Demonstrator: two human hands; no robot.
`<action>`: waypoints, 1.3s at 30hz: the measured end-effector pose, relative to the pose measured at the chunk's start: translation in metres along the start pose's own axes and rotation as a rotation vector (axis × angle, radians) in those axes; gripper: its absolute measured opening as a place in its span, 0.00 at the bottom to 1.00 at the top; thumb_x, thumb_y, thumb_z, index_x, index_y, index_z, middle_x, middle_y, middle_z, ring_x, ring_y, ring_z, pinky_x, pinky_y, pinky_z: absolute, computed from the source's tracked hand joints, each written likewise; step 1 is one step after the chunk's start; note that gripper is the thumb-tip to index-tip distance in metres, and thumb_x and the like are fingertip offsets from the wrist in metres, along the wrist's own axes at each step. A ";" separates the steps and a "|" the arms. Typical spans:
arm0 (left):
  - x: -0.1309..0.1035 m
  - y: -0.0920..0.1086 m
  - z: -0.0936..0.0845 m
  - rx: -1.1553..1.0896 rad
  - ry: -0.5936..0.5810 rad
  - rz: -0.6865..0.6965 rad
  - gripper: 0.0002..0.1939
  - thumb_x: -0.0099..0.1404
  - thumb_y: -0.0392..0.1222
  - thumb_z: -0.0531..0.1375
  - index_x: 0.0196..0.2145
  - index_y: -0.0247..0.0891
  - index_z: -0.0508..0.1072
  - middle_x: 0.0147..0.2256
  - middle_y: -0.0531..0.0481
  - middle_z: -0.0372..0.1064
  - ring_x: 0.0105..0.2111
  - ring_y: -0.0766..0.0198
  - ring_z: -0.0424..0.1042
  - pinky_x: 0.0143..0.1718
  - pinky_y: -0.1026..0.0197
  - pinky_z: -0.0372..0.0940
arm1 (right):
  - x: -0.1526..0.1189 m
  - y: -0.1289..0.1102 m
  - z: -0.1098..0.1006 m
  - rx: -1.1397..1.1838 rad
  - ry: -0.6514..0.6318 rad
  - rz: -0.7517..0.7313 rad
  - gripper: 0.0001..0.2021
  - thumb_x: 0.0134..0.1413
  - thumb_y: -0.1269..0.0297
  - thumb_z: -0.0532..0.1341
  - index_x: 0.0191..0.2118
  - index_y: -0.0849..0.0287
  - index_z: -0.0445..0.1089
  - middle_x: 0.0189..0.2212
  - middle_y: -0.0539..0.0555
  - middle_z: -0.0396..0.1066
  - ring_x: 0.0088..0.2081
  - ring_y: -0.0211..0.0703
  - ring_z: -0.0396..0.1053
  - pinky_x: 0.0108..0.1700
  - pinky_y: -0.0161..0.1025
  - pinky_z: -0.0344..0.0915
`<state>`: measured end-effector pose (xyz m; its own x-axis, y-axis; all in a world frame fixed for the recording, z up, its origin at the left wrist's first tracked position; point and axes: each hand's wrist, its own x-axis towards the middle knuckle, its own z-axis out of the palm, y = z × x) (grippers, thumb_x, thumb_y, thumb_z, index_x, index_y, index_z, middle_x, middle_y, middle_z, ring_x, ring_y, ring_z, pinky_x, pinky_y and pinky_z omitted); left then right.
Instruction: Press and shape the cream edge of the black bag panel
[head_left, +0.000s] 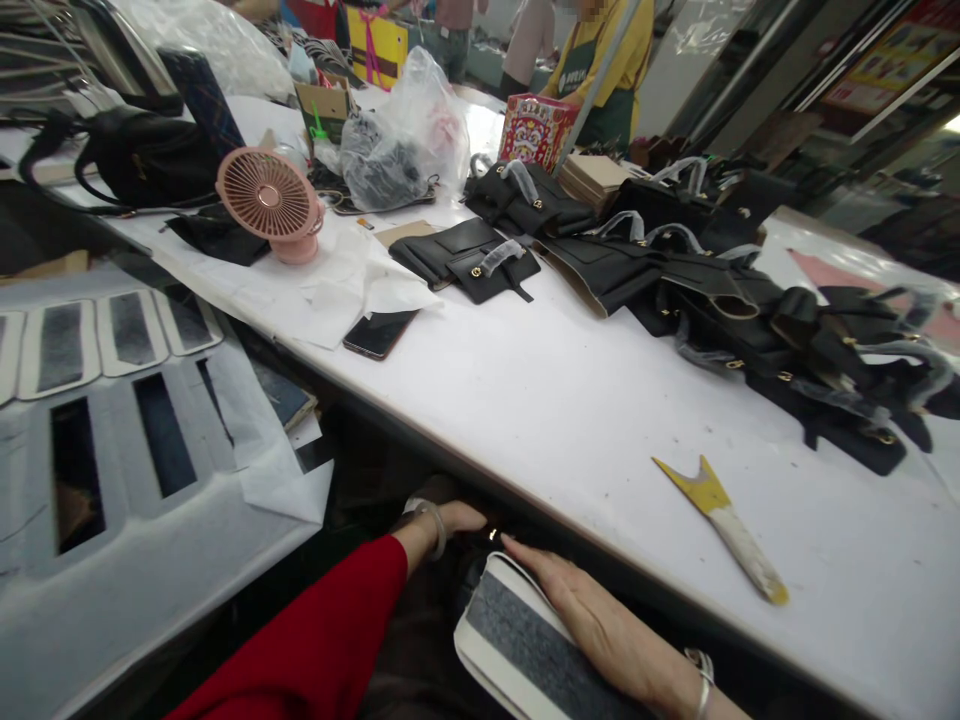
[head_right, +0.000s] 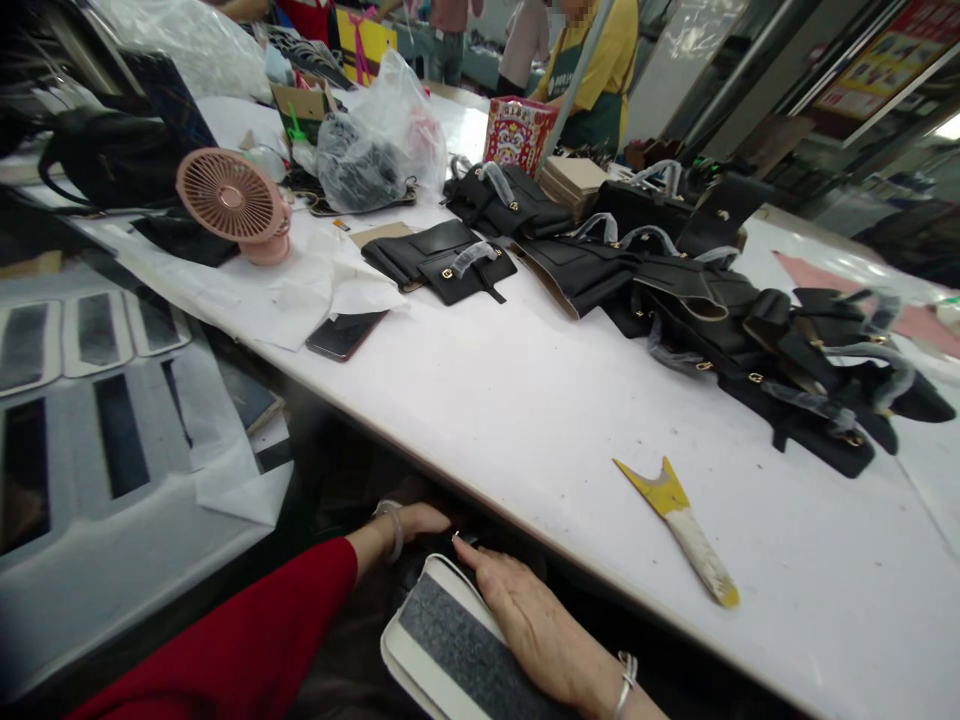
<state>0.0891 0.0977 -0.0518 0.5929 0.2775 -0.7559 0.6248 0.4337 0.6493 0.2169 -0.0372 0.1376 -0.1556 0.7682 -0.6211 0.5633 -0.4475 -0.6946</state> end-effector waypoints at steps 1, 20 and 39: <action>-0.004 -0.004 -0.002 -0.038 -0.026 -0.054 0.17 0.66 0.51 0.60 0.31 0.32 0.72 0.30 0.54 0.69 0.32 0.60 0.72 0.36 0.57 0.70 | 0.000 0.001 0.000 0.012 0.002 -0.011 0.35 0.66 0.41 0.36 0.67 0.57 0.53 0.67 0.54 0.53 0.66 0.49 0.51 0.69 0.51 0.43; -0.153 0.034 -0.009 -0.276 0.108 0.321 0.27 0.60 0.61 0.61 0.52 0.42 0.72 0.59 0.46 0.63 0.60 0.53 0.58 0.62 0.57 0.49 | 0.011 0.002 0.000 0.225 -0.064 -0.093 0.29 0.69 0.45 0.41 0.66 0.56 0.57 0.65 0.54 0.56 0.66 0.45 0.52 0.69 0.45 0.41; -0.164 0.081 0.018 0.320 0.145 0.382 0.10 0.44 0.33 0.62 0.28 0.40 0.73 0.22 0.60 0.64 0.23 0.70 0.59 0.22 0.67 0.52 | 0.004 0.001 0.001 -0.019 0.029 -0.251 0.30 0.68 0.45 0.40 0.58 0.58 0.67 0.52 0.59 0.71 0.52 0.54 0.68 0.57 0.50 0.60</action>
<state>0.0523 0.0717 0.1266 0.7468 0.4905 -0.4490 0.5150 0.0006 0.8572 0.2156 -0.0352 0.1343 -0.2696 0.8668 -0.4194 0.5252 -0.2327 -0.8185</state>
